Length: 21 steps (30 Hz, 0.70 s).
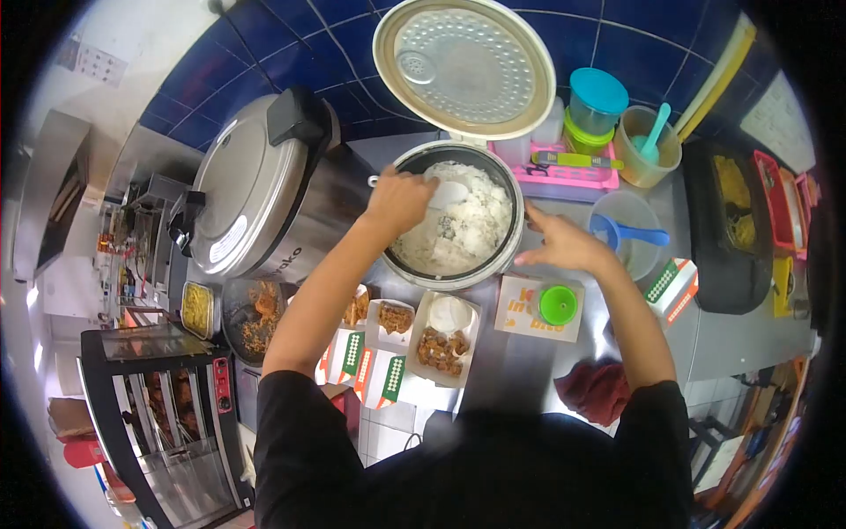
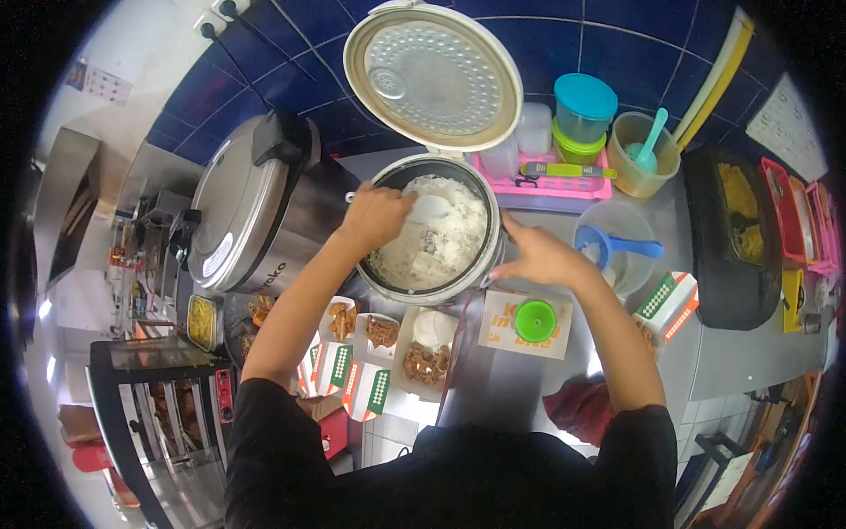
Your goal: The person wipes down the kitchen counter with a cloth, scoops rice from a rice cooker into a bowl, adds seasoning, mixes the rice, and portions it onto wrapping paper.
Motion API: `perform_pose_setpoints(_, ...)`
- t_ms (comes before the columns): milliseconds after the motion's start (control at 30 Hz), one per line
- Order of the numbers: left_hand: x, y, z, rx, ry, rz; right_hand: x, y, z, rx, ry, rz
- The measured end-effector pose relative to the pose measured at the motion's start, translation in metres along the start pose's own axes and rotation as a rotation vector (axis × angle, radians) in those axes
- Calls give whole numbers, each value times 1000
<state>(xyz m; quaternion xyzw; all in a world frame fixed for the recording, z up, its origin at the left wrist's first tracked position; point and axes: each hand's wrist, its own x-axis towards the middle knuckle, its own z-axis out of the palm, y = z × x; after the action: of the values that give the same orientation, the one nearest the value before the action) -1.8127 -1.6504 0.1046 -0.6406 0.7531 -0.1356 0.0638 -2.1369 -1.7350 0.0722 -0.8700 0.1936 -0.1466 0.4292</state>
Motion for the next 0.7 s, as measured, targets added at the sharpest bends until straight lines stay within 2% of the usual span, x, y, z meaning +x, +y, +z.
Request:
perform_pose_setpoints(67,13,-1,-2,-115,-82,200,7,-14,3,-44,-104,178)
perform_pose_setpoints(133,18,-2,-8,-204,-125,252,7,-21,8,-128,-100,259)
perform_pose_setpoints(200,16,9,-8,-309,-298,319,9,-27,3,-125,-118,301)
perform_pose_setpoints(267,15,20,1,-402,-281,322,7,-13,10,-130,-62,258)
perform_pose_setpoints(333,16,32,-2,-569,-279,320,10,-20,8,-148,-98,310)
perform_pose_setpoints(367,16,31,-6,-576,-361,268,11,-25,7,-149,-97,311)
perform_pose_setpoints(467,10,20,1,-732,-331,199,9,-30,1,-200,-139,394)
perform_pose_setpoints(500,12,21,0,-783,-425,149,9,-26,3,-197,-130,370)
perform_pose_setpoints(633,7,8,1,-839,-454,121,3,-25,1,-181,-90,294)
perform_pose_setpoints(700,4,-4,-2,-1064,-424,29,-6,-22,-5,-191,-73,268)
